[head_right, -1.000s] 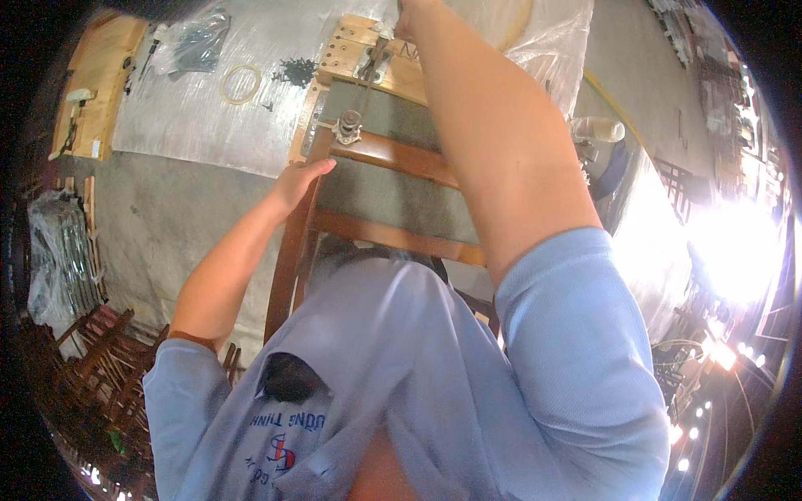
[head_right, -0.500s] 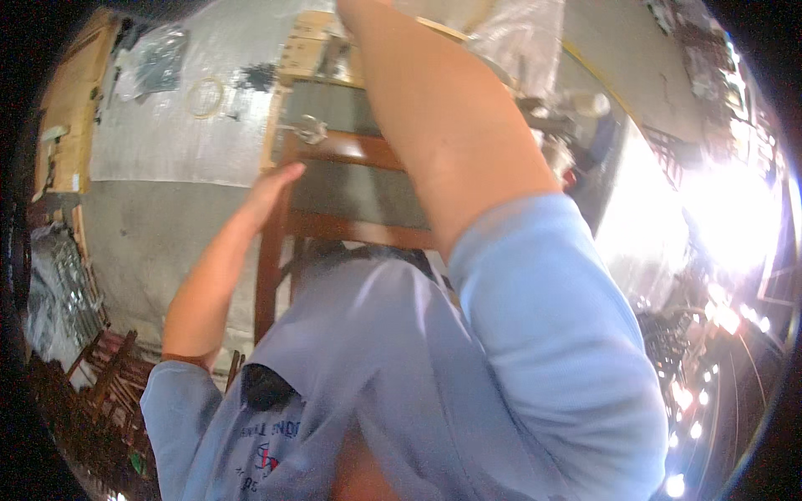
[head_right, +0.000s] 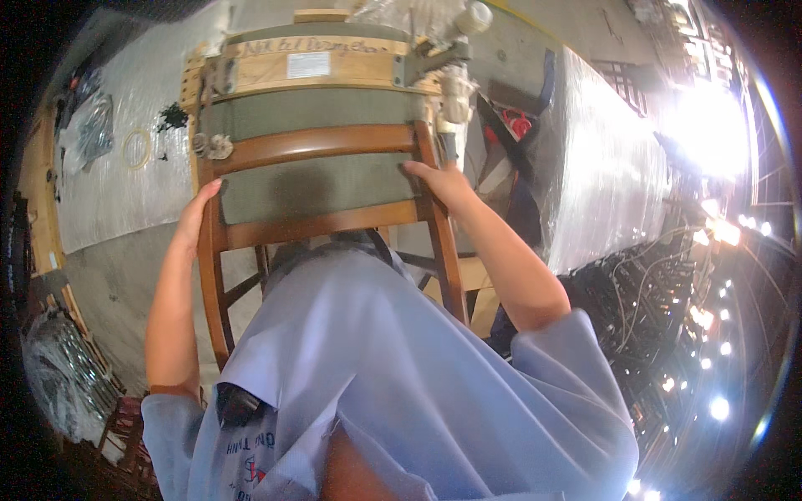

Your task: The person assembles a dining chair by attaching a cushioned seat to a wooden frame using a power drill and screws. The person then attaches the backrest to the seat and applies felt pads to the chair legs.

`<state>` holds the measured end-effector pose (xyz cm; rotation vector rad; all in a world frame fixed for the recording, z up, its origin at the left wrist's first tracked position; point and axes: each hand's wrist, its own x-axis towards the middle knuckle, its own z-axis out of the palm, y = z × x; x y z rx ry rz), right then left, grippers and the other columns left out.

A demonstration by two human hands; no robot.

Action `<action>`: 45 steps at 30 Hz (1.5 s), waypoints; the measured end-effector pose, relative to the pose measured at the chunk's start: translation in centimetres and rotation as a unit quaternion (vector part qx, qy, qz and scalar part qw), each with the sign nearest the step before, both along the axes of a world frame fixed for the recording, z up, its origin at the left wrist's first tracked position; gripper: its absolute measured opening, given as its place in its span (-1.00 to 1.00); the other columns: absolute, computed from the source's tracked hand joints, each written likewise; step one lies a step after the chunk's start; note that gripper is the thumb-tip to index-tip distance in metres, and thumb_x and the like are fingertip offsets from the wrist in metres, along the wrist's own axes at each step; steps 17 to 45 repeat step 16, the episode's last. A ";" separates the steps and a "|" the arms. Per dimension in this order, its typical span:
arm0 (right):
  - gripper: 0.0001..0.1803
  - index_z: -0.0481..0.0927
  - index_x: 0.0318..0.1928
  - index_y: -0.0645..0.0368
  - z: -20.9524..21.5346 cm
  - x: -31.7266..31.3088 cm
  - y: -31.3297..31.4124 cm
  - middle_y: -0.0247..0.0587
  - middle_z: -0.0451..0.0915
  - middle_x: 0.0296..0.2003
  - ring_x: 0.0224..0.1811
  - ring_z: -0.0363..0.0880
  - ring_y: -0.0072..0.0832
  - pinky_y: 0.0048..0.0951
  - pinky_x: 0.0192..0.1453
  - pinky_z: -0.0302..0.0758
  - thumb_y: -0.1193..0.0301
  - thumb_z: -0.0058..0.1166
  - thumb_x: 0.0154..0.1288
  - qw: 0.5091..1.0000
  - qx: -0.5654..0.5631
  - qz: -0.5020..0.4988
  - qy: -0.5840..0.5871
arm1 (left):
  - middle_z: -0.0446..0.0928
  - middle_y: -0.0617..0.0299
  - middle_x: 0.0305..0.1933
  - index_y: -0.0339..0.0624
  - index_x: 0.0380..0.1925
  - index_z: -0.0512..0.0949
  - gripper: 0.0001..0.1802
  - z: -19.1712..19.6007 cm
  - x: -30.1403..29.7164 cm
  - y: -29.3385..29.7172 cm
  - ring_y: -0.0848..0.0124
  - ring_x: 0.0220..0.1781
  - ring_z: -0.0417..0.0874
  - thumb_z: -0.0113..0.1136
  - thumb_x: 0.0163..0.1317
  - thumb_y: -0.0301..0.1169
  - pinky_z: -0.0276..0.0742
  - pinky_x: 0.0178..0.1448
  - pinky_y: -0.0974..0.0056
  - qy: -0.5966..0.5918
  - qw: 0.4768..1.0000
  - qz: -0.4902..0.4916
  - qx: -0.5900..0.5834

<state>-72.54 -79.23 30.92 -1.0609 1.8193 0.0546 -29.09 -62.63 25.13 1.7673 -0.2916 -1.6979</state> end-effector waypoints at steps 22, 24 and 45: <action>-0.39 0.62 0.09 0.36 -5.0 -2.0 -1.1 -0.04 0.66 0.07 0.09 0.60 -0.22 0.00 0.41 0.43 0.22 0.37 0.08 0.986 0.105 -0.078 -0.104 | 0.35 -0.02 0.53 -0.23 0.50 0.33 0.13 -1.4 0.4 0.6 0.13 0.54 0.34 0.37 0.09 0.32 0.19 0.58 0.14 -0.048 0.995 -0.038 0.073; -0.39 0.62 0.09 0.36 -5.0 -2.0 -1.1 -0.04 0.66 0.07 0.09 0.60 -0.22 0.00 0.41 0.43 0.22 0.37 0.08 0.986 0.105 -0.078 -0.104 | 0.35 -0.02 0.53 -0.23 0.50 0.33 0.13 -1.4 0.4 0.6 0.13 0.54 0.34 0.37 0.09 0.32 0.19 0.58 0.14 -0.048 0.995 -0.038 0.073; -0.39 0.62 0.09 0.36 -5.0 -2.0 -1.1 -0.04 0.66 0.07 0.09 0.60 -0.22 0.00 0.41 0.43 0.22 0.37 0.08 0.986 0.105 -0.078 -0.104 | 0.35 -0.02 0.53 -0.23 0.50 0.33 0.13 -1.4 0.4 0.6 0.13 0.54 0.34 0.37 0.09 0.32 0.19 0.58 0.14 -0.048 0.995 -0.038 0.073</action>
